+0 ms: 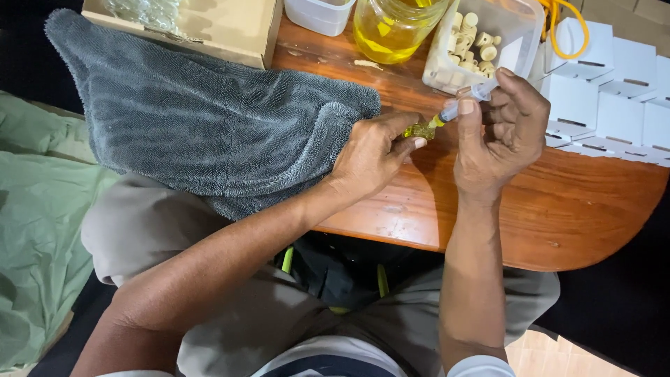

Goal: The person is seen assembling small components, which involves folding small white boxes, using a syringe to apply a liquid to small white parts, and then threading those parts onto a yellow cord.

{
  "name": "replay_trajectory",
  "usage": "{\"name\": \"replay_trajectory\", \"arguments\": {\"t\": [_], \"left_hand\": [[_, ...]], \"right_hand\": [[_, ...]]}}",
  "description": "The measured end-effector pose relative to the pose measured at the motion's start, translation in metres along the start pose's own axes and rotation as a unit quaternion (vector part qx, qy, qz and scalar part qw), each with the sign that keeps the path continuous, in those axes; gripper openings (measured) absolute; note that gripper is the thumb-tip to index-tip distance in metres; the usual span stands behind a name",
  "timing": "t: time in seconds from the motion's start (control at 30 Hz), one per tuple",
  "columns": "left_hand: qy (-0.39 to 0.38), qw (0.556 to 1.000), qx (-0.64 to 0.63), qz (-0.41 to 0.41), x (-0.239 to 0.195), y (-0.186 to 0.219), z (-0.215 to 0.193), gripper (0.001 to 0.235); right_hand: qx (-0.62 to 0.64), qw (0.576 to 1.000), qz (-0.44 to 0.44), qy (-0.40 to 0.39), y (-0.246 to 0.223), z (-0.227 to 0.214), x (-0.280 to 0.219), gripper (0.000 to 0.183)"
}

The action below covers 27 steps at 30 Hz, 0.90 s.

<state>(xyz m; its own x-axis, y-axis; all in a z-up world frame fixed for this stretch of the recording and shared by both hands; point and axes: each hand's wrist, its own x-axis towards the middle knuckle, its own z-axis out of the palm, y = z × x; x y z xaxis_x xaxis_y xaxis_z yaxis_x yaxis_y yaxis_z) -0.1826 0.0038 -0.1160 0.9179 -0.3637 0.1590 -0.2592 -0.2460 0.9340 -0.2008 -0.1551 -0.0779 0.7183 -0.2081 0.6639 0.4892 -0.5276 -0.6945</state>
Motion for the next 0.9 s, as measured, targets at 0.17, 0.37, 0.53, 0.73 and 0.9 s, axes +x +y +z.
{"name": "replay_trajectory", "arguments": {"t": [0.17,0.37,0.53,0.73,0.9], "left_hand": [[0.005,1.000,-0.008,0.004,0.000,0.000,0.000,0.023],[0.027,0.999,-0.024,0.009,-0.003,0.002,0.000,0.028],[0.019,0.999,-0.025,0.009,-0.003,0.006,-0.002,0.029],[0.021,0.999,-0.045,0.009,-0.001,0.016,-0.009,0.030],[0.025,0.998,-0.045,0.037,0.000,0.014,-0.013,0.030]], "right_hand": [[-0.008,1.000,-0.001,0.006,0.002,0.000,-0.001,0.030],[0.105,0.992,-0.073,-0.025,0.021,-0.001,0.008,0.025],[0.085,0.991,-0.093,-0.031,0.022,-0.006,0.008,0.026],[0.079,0.990,-0.108,-0.039,0.001,0.001,0.012,0.029],[0.132,0.988,-0.079,-0.015,0.010,0.002,0.007,0.030]]}}
